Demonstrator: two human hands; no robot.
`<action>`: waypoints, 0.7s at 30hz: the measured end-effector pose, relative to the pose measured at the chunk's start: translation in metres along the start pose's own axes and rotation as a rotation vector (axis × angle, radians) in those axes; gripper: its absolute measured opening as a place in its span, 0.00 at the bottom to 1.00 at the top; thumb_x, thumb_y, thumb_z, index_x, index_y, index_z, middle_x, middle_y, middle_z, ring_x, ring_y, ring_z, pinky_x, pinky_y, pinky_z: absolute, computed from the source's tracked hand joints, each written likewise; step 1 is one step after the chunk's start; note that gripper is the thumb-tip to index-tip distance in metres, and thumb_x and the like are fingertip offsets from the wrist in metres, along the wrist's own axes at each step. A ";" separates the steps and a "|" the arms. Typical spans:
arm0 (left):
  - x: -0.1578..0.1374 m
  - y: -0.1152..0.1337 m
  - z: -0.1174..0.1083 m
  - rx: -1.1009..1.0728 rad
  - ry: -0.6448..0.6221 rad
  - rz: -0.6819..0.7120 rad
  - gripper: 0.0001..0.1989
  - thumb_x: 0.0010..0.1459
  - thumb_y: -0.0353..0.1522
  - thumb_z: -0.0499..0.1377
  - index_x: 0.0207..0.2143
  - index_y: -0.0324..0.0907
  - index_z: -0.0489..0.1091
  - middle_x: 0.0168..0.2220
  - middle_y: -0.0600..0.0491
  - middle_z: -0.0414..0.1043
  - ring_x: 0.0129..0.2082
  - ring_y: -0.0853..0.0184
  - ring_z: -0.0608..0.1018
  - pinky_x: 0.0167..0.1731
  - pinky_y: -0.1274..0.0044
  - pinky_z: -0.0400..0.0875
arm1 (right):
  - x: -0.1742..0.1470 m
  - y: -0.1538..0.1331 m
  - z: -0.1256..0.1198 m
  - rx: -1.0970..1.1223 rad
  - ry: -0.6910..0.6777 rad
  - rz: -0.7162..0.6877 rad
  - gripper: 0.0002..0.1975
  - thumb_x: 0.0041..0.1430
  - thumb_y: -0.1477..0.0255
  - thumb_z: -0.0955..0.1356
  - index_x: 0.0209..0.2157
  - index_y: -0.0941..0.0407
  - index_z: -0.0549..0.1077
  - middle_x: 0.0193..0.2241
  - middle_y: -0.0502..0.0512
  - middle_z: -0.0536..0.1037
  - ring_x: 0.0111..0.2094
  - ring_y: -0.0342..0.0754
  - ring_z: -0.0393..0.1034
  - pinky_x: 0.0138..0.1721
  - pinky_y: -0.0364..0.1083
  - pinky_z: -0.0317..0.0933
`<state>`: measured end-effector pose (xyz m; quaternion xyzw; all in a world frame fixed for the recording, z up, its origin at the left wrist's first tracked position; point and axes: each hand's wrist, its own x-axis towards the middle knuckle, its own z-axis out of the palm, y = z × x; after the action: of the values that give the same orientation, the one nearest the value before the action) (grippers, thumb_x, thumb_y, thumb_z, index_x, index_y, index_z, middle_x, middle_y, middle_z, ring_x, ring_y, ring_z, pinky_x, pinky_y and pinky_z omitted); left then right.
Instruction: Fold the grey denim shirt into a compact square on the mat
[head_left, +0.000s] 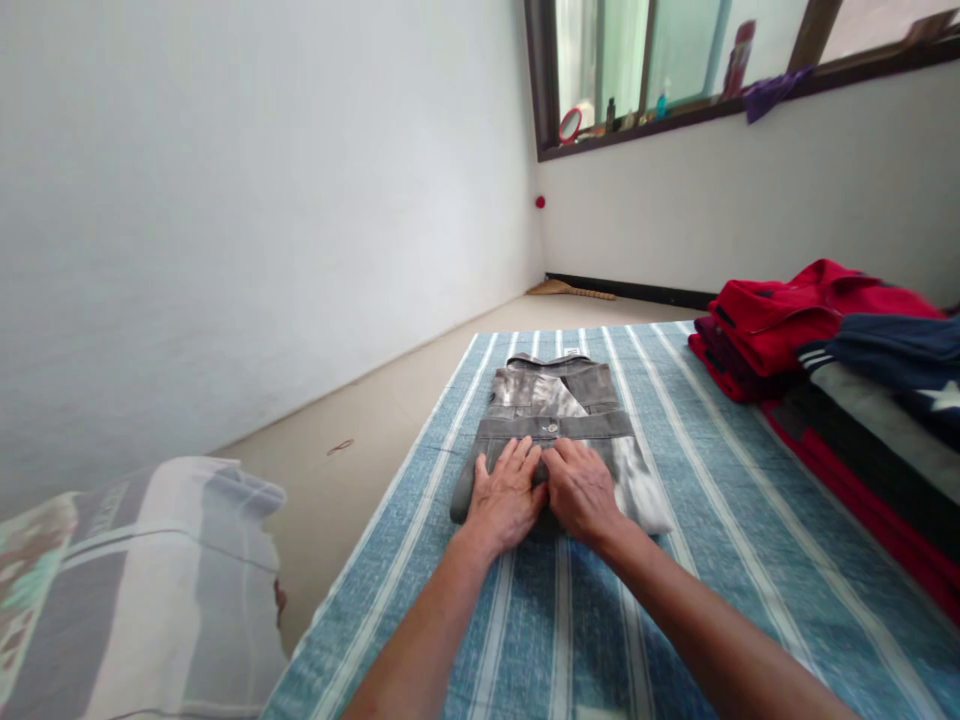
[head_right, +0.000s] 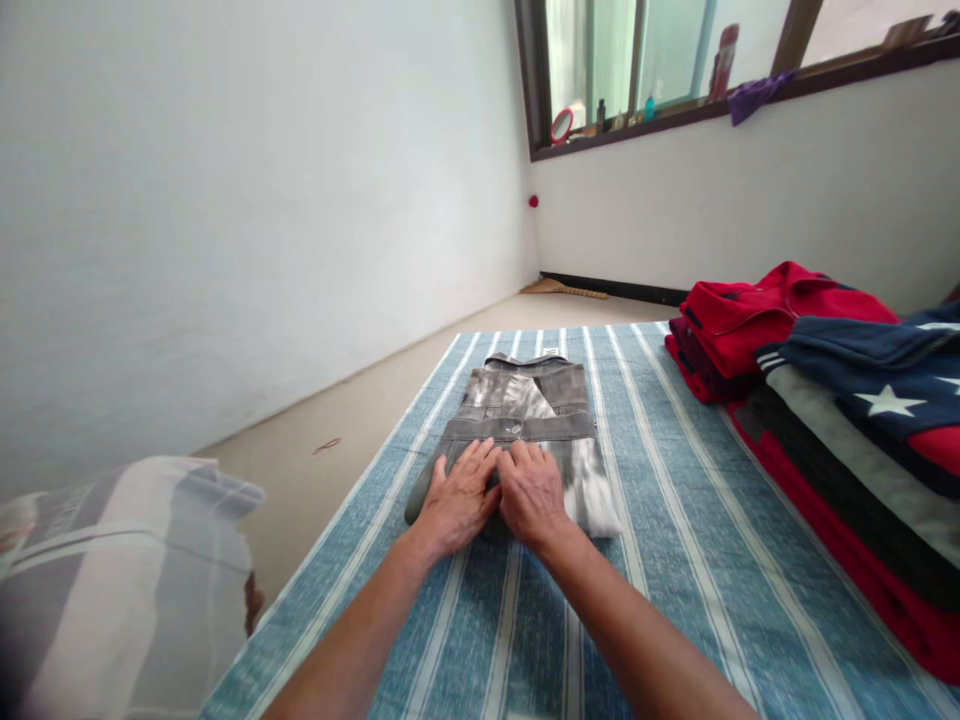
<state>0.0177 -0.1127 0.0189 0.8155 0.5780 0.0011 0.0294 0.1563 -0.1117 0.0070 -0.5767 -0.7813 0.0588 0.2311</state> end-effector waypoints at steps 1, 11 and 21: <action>0.001 0.000 -0.002 -0.002 -0.021 -0.005 0.26 0.65 0.40 0.45 0.65 0.46 0.51 0.68 0.53 0.45 0.67 0.58 0.49 0.61 0.47 0.44 | 0.001 0.003 0.001 -0.041 0.019 -0.054 0.12 0.61 0.75 0.59 0.40 0.56 0.73 0.46 0.61 0.75 0.49 0.54 0.65 0.48 0.50 0.53; 0.011 -0.002 -0.006 -0.019 -0.078 -0.028 0.29 0.63 0.42 0.47 0.65 0.47 0.50 0.68 0.53 0.44 0.67 0.55 0.49 0.59 0.47 0.47 | 0.014 0.025 0.011 -0.037 -0.043 -0.056 0.16 0.62 0.70 0.60 0.49 0.54 0.70 0.57 0.60 0.68 0.56 0.55 0.61 0.55 0.55 0.51; 0.015 -0.038 -0.021 -0.163 0.006 0.188 0.27 0.61 0.41 0.53 0.60 0.41 0.60 0.64 0.44 0.57 0.63 0.58 0.60 0.61 0.63 0.56 | -0.003 0.068 -0.026 -0.012 0.023 -0.236 0.19 0.63 0.74 0.60 0.53 0.57 0.69 0.55 0.64 0.70 0.54 0.55 0.66 0.53 0.55 0.59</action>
<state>-0.0143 -0.0850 0.0370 0.8610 0.4970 0.0535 0.0936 0.2278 -0.0964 0.0049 -0.4826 -0.8415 0.0198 0.2421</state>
